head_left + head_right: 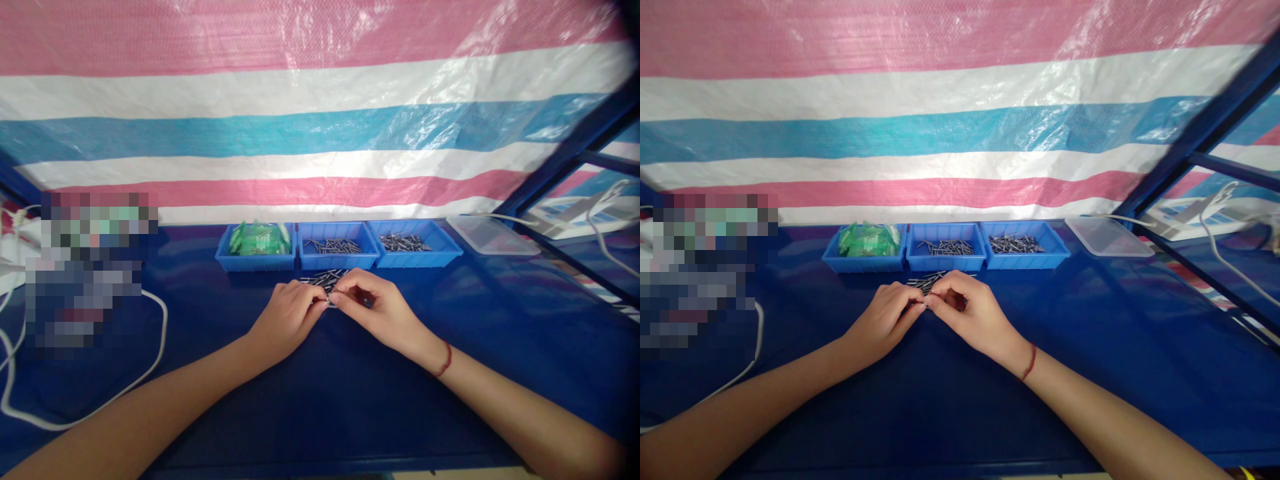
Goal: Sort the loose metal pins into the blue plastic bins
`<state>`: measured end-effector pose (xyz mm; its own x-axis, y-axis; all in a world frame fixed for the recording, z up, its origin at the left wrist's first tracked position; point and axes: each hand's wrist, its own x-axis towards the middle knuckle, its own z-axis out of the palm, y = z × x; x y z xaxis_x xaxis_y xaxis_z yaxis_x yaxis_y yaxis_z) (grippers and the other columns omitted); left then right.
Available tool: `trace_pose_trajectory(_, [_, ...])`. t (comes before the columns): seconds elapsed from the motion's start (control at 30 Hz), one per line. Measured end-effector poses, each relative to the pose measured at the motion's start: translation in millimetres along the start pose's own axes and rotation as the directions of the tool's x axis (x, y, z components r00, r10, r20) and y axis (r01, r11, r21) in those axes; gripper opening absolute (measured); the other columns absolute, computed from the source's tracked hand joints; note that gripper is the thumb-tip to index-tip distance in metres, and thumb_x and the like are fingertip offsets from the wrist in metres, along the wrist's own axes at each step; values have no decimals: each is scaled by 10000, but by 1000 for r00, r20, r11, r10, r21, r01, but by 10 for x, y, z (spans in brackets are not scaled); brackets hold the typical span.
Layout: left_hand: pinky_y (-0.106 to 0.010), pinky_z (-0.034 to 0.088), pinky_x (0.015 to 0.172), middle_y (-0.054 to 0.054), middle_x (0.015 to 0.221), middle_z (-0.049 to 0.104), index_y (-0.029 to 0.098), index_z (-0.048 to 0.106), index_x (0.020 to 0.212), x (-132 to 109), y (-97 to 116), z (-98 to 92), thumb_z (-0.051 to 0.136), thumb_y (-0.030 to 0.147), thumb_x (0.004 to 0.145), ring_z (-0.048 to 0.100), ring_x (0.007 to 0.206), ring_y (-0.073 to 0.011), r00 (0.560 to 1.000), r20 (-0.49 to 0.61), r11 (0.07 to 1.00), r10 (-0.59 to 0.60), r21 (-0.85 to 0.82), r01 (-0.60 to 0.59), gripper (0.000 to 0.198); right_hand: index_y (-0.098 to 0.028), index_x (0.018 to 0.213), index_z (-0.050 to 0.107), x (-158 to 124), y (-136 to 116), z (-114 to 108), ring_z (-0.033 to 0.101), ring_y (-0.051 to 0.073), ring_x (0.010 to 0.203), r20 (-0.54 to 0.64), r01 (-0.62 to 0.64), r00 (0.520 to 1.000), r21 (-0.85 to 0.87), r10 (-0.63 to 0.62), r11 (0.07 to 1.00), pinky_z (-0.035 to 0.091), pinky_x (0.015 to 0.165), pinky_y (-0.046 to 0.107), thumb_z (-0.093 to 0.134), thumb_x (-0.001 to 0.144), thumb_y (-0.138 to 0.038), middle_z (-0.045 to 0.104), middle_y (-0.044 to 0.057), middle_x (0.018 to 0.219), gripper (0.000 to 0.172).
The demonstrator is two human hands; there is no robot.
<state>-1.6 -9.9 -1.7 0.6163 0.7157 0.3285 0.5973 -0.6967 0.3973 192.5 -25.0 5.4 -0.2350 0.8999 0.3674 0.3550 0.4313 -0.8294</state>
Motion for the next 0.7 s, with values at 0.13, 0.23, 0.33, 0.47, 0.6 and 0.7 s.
trace_pose_trajectory(0.13, [-326, 357, 765, -29, 930, 647, 194, 531, 948, 6, 23, -19, 410, 306, 968, 546, 867, -182, 1000, 27, 1000, 3, 11, -3, 166, -191, 765, 592, 2, -14, -1, 479, 118, 600, -4, 2, 1000, -11, -3, 1000, 396, 545, 254, 576, 867, -341, 581, 13, 728, 182])
trace_pose_trajectory(0.23, [-320, 349, 764, -28, 944, 648, 199, 552, 967, 18, 34, -25, 399, 296, 974, 541, 884, -179, 999, 45, 999, 30, 17, -31, 182, -192, 766, 595, 1, -17, -5, 473, 118, 598, -2, 23, 1000, -29, -23, 999, 394, 541, 252, 572, 868, -335, 584, 17, 729, 177])
trace_pose_trajectory(0.33, [-316, 340, 766, -22, 943, 645, 200, 565, 948, 28, 36, -28, 402, 287, 976, 535, 894, -174, 997, 54, 999, 50, 17, -51, 187, -189, 763, 599, -1, -21, -6, 469, 116, 600, 5, 43, 999, -38, -43, 998, 390, 546, 251, 578, 865, -304, 582, 15, 727, 156])
trace_pose_trajectory(0.47, [-315, 334, 772, -16, 932, 644, 197, 563, 928, 29, 31, -29, 416, 297, 973, 536, 901, -170, 997, 49, 999, 52, 4, -52, 183, -184, 759, 604, -3, -28, -1, 464, 114, 601, 9, 46, 999, -35, -46, 998, 379, 546, 253, 577, 865, -277, 576, 16, 727, 144])
trace_pose_trajectory(0.6, [-317, 335, 776, -17, 934, 651, 196, 563, 906, 23, 24, -22, 428, 314, 966, 540, 901, -172, 999, 39, 999, 33, -3, -33, 189, -185, 758, 605, 0, -33, 0, 464, 113, 600, 13, 63, 998, -37, -62, 997, 383, 546, 250, 573, 864, -257, 565, 14, 718, 133])
trace_pose_trajectory(0.7, [-318, 337, 771, -13, 925, 655, 198, 559, 896, 20, 16, -14, 447, 322, 955, 544, 885, -172, 999, 30, 1000, 14, -2, -14, 177, -191, 772, 610, 1, -30, 0, 467, 116, 602, 19, 67, 998, -40, -66, 997, 389, 544, 250, 569, 863, -260, 565, 15, 720, 122])
